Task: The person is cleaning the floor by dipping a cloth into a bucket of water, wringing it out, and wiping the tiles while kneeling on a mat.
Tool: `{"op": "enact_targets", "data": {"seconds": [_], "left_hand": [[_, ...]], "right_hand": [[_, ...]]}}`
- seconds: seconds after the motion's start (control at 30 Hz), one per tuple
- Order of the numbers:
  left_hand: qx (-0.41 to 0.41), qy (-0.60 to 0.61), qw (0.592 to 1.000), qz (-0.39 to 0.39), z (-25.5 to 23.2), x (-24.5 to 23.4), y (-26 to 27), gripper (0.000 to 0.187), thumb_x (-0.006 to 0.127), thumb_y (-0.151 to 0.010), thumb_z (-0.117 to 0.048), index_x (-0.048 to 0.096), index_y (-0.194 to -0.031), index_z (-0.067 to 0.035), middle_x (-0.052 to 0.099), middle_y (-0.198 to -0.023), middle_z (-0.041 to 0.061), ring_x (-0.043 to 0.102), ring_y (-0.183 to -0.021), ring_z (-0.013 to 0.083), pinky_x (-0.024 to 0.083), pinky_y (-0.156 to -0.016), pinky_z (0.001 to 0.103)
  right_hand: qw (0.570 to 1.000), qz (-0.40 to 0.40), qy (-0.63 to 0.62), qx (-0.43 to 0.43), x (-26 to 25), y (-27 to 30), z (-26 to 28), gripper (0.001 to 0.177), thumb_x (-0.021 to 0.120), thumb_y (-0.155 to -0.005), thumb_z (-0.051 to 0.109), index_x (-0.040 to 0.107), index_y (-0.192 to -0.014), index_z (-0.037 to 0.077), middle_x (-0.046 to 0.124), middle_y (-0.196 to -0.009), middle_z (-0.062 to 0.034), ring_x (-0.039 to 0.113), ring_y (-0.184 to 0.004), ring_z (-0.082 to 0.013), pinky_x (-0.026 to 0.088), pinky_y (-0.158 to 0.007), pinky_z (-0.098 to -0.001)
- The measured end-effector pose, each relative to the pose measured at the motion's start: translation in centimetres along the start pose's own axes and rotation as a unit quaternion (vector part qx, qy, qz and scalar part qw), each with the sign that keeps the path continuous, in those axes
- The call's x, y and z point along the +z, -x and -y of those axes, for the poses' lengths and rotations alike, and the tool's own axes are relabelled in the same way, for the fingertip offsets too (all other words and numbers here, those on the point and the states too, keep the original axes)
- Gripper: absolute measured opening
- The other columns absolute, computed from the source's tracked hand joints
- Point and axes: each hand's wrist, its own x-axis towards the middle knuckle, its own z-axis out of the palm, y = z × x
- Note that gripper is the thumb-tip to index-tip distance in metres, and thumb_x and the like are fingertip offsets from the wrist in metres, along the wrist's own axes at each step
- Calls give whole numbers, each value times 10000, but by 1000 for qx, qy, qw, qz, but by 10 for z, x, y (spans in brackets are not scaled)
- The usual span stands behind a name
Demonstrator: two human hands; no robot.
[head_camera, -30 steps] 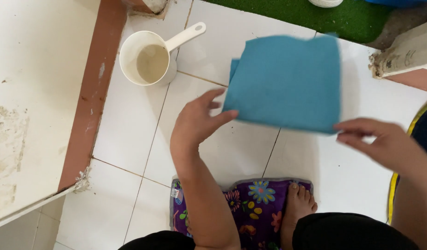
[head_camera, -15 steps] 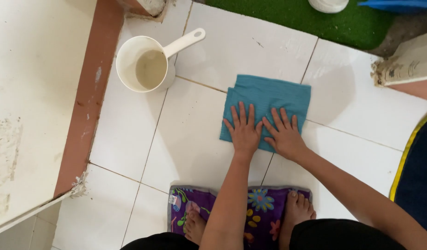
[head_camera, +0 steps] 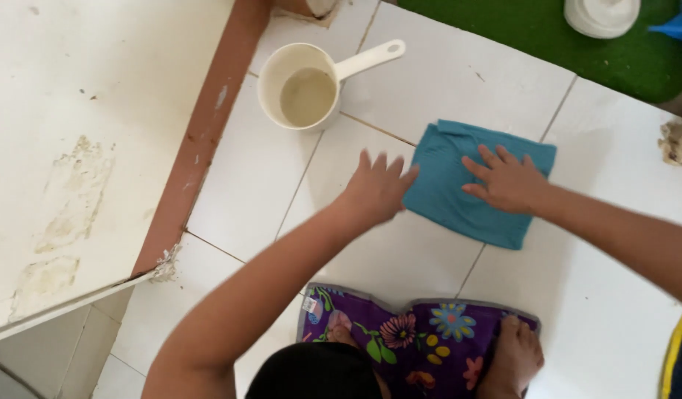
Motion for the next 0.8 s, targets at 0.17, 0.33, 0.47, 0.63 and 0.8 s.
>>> {"op": "enact_targets", "data": {"seconds": [0.17, 0.33, 0.47, 0.63, 0.8], "left_hand": [[-37, 197, 974, 102, 13, 18, 112, 723, 624, -996, -338, 304, -1626, -187, 417, -1604, 182, 386, -1473, 440, 204, -1181, 722], [-183, 400, 894, -91, 23, 85, 167, 671, 637, -1006, -299, 379, -1592, -96, 424, -1581, 246, 363, -1455, 494, 240, -1114, 777], [-267, 446, 825, -224, 16, 111, 154, 599, 607, -1047, -275, 411, -1576, -76, 426, -1563, 232, 327, -1471, 481, 236, -1123, 758], [-259, 395, 862, -186, 10, 114, 139, 658, 600, -1034, -389, 389, -1590, -110, 298, -1638, 243, 234, -1511, 508, 226, -1116, 770], [-336, 322, 885, -3, 9, 133, 145, 947, 719, -948, -397, 173, -1657, -87, 42, -1695, 288, 0, -1538, 536, 82, -1140, 780]], "right_hand": [[969, -63, -185, 154, 31, -12, 90, 925, 196, -937, 872, 149, -1663, 300, -46, -1739, -169, -97, -1562, -474, 111, -1073, -862], [908, -339, -177, 173, 23, -23, 211, 989, 624, -868, 636, 413, -1566, -32, 254, -1619, -412, 148, -1456, -675, 144, -926, -936], [949, -290, -125, -23, 16, -6, 314, 865, 546, -886, 698, 432, -1554, 162, 329, -1640, -242, 201, -1500, -574, 141, -986, -922], [929, -276, -58, -240, 9, -19, 311, 618, 593, -854, 519, 600, -1419, 269, 450, -1591, -13, 258, -1538, -366, 259, -1056, -846], [910, -381, -142, -78, 23, -72, 158, 695, 524, -922, 671, 484, -1545, 366, 361, -1671, -110, 259, -1521, -467, 176, -985, -923]]}}
